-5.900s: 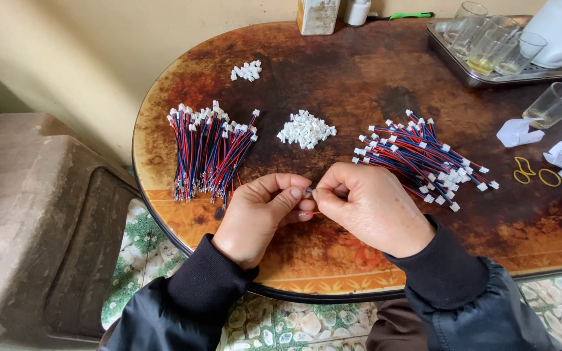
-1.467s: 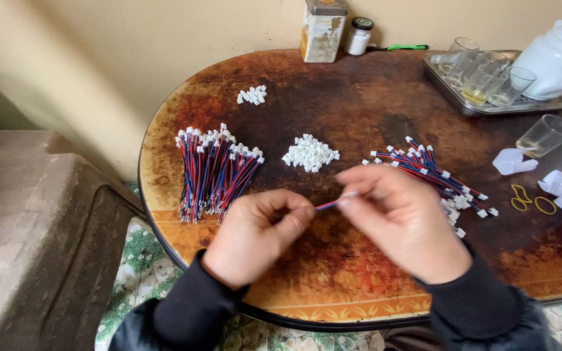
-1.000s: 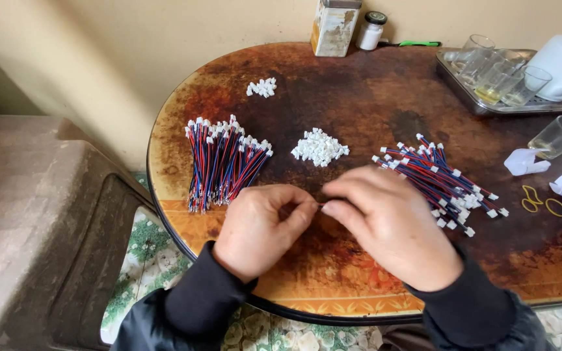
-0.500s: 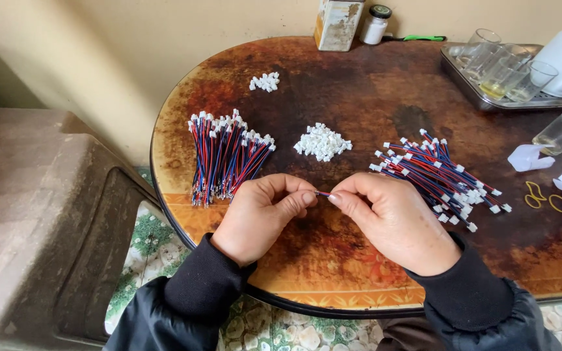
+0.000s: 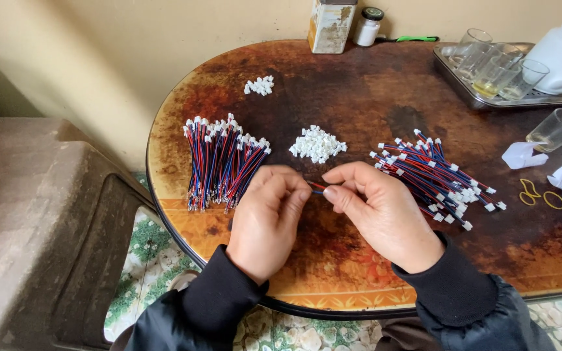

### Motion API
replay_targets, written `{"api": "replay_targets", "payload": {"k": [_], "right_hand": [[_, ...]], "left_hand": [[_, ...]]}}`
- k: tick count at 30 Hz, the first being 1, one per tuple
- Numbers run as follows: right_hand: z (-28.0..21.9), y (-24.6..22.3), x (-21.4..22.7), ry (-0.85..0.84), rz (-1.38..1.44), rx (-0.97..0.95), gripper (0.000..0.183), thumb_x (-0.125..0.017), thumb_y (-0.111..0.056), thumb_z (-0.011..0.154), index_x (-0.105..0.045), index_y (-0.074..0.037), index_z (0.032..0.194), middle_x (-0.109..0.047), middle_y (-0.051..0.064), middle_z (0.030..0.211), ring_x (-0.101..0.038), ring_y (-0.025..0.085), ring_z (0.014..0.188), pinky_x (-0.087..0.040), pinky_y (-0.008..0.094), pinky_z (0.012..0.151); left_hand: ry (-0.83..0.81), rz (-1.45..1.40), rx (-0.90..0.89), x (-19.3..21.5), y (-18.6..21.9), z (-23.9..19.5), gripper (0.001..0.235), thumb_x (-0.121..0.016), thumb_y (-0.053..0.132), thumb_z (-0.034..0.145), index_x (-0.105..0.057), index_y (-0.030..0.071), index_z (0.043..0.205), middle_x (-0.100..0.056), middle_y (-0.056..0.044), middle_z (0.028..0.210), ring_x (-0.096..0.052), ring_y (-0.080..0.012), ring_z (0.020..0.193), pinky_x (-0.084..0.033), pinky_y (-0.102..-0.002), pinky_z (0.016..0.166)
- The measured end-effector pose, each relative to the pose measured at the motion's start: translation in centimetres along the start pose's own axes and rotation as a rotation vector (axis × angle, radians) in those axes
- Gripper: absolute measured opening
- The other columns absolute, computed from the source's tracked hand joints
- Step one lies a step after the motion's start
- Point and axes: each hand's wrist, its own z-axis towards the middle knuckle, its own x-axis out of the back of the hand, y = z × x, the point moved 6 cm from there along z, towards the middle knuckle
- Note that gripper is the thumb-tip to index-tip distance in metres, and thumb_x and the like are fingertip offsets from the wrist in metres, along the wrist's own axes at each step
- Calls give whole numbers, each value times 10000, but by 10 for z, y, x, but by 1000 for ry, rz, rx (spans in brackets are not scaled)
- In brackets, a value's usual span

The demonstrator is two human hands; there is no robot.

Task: Assembling electronic wire harnesses by manually attaching plastic connectors to the ends of wire bundles

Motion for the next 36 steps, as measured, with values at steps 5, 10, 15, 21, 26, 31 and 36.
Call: {"api": "replay_targets", "payload": {"k": [5, 10, 15, 21, 26, 31, 36], "right_hand": [[-5, -14, -5, -150, -201, 52, 64, -656, -209, 886, -687, -166, 850, -637, -75, 684, -550, 63, 640, -458, 224, 664], [-9, -26, -2, -88, -233, 264, 112, -632, -210, 895, -695, -153, 824, -626, -32, 757, -595, 112, 700, -453, 266, 703], [-8, -11, 17, 74, -162, 99, 141, -637, -185, 891, -678, -127, 768, -612, -50, 652, -506, 74, 601, -416, 242, 604], [-10, -4, 26, 103, -151, 59, 115, -669, -150, 846, -747, -97, 780, -657, 47, 554, -611, 127, 557, -524, 299, 535], [-11, -2, 26, 84, -116, 50, 110, -669, -139, 838, -749, -89, 781, -650, 55, 548, -607, 129, 553, -516, 302, 522], [-12, -5, 27, 74, -81, 73, 107, -667, -117, 830, -745, -76, 770, -640, 70, 538, -595, 136, 534, -500, 309, 486], [-11, -6, 27, 70, -64, 90, 95, -666, -98, 831, -737, -64, 777, -638, 82, 548, -590, 142, 539, -495, 310, 480]], "left_hand": [[-89, 120, -121, 2, 9, 0, 46, -554, 137, 930, -586, 116, 906, -661, -44, 915, -647, -232, 780, -472, -361, 683], [-259, -250, 313, -5, -19, -2, 96, -564, 179, 952, -621, 122, 898, -697, 10, 746, -651, -78, 704, -530, -226, 705], [-135, 354, 233, 24, -40, 39, 188, -634, 268, 874, -698, 190, 1033, -755, -4, 868, -693, -192, 739, -488, -345, 671], [-498, 834, 191, -26, -87, 78, 239, -621, 383, 881, -710, 312, 1091, -681, 34, 1039, -633, -259, 1039, -417, -453, 979], [-531, 986, 122, -49, -105, 84, 206, -627, 353, 895, -717, 301, 1073, -653, 13, 1007, -614, -246, 1014, -406, -431, 924], [-548, 945, 176, -50, -113, 86, 174, -587, 340, 922, -728, 279, 1005, -647, -2, 952, -616, -244, 1002, -391, -396, 911], [-572, 940, 156, -44, -98, 74, 151, -626, 357, 902, -722, 283, 992, -681, 13, 928, -637, -227, 1004, -384, -420, 968]]}}
